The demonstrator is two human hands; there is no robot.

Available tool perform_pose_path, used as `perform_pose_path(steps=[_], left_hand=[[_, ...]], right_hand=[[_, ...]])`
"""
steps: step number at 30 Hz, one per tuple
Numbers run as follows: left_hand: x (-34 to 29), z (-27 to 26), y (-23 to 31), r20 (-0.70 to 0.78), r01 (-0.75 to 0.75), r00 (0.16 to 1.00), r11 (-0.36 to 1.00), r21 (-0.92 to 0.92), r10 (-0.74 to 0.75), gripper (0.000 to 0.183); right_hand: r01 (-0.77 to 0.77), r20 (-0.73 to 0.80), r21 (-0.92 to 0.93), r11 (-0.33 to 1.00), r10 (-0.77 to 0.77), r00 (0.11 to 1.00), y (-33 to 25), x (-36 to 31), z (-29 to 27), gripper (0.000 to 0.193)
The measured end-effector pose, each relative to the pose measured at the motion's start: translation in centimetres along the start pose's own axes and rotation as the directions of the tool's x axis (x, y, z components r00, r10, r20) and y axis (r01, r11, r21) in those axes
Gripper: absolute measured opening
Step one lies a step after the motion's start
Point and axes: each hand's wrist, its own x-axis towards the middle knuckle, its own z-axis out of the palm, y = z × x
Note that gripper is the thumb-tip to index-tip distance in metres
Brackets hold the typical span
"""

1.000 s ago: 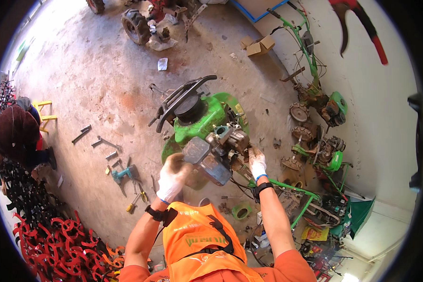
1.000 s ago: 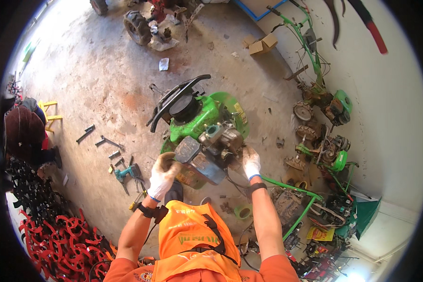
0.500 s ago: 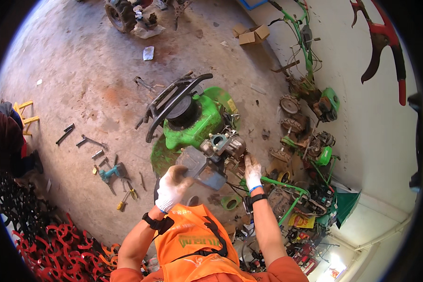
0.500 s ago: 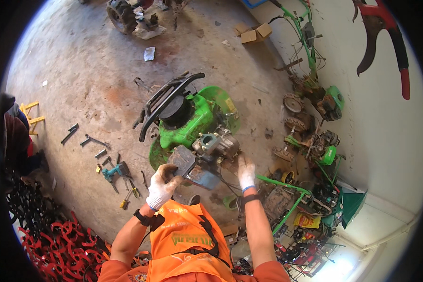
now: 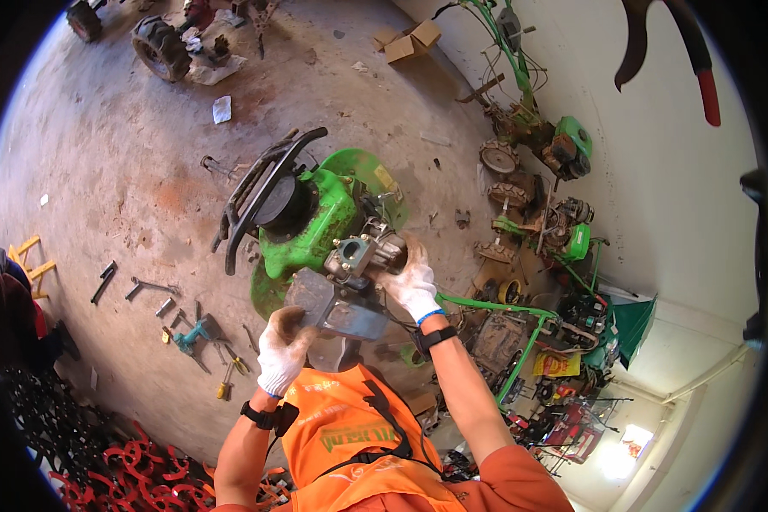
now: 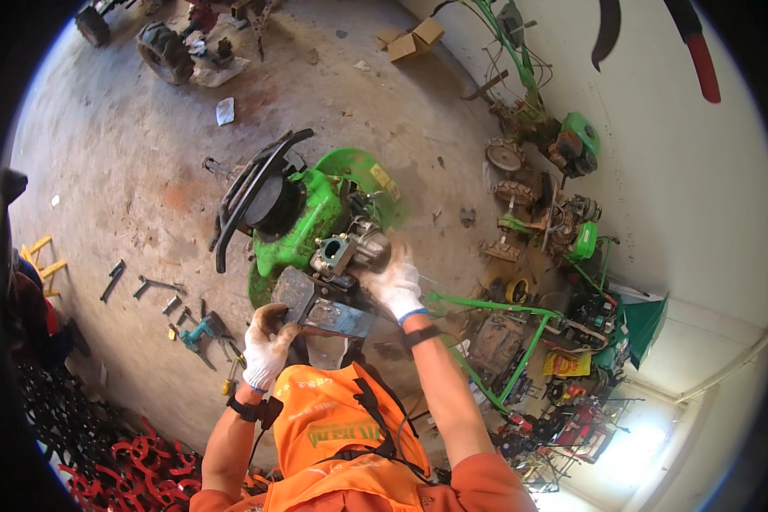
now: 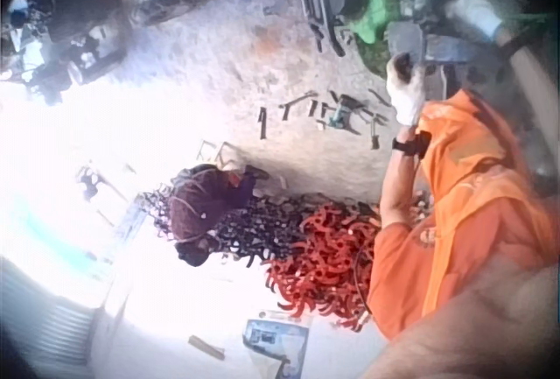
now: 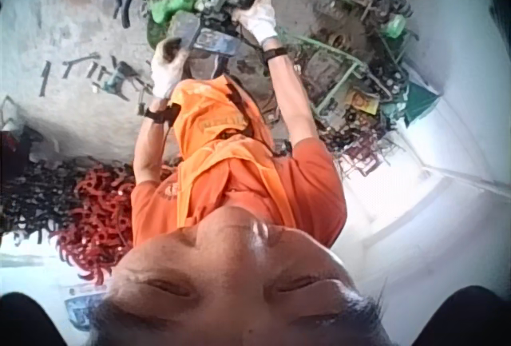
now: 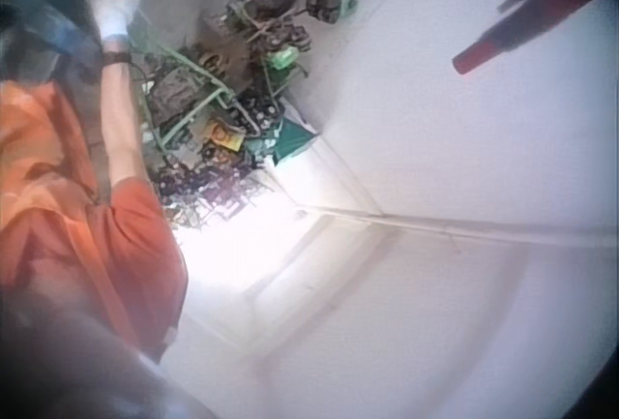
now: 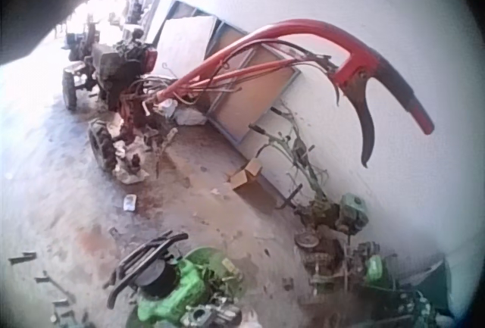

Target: The person assembles a green two-wheeled tractor by attaching the handlebar frame to the engine unit, tightening fasteners, and adjusting the engine components. The person then repositions the assembled unit within the workshop.

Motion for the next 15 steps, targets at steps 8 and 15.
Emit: perform_pose_path(steps=[8,15], left_hand=[[-0.3,0.2,-0.2,-0.068,-0.026,0.997,0.996,0.091,0.033,0.043],[-1.2,1.9,-1.1,-0.232,-0.077,0.969,0.997,0.025,0.081,0.038]], right_hand=[[0.051,-0.080,0.047,0.998,-0.047,0.996,-0.6,0.6,-0.1,0.103],[0.130,0.037,0.116,0.985,-0.135,0.990,0.6,1.6,-0.9,0.107]])
